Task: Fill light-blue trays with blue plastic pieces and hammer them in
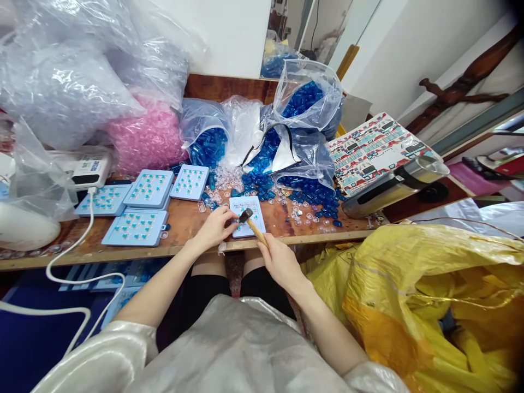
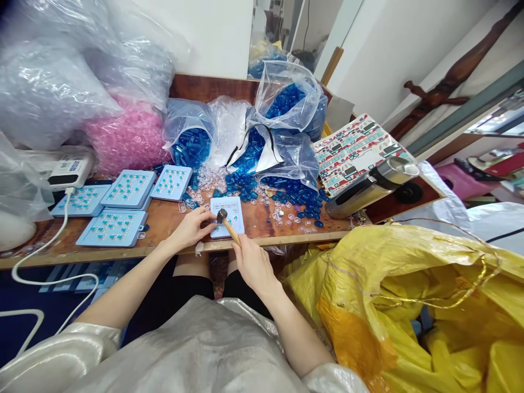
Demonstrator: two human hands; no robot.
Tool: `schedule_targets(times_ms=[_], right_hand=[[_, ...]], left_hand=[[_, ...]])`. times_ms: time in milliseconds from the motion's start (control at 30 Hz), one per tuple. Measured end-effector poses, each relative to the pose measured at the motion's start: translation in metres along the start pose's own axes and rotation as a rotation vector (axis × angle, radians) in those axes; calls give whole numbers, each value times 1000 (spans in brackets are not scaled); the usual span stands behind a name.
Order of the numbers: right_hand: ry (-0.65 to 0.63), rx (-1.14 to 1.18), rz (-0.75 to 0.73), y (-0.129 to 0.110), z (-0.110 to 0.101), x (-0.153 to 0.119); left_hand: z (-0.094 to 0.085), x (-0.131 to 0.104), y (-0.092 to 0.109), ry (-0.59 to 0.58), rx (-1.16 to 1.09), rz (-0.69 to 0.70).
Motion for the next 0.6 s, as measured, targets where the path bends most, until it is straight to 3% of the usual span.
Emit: schedule_targets(times_ms=[167,300,467,600], right_hand=[[76,19,-23,-5,0,1],[-18,-64,40,-3,2,3],[70,64,3,5,-2,0],[106,140,-6,10,-5,-3]], left_hand=[[1,-1,1,-1,-34,-11],[-1,0,0,-15,-45,-11],[-12,16,-29,127,189,-70],[-18,34,-47,26,402,-69]])
Point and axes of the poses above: each hand's wrist, its own x-axis towards the middle knuckle, its own z-axis out of the palm, y = z × x, the point moved 2 cm from there along x, towards the middle knuckle, and after that the axes turned 14 degrees about x, right-handed, at the moved point
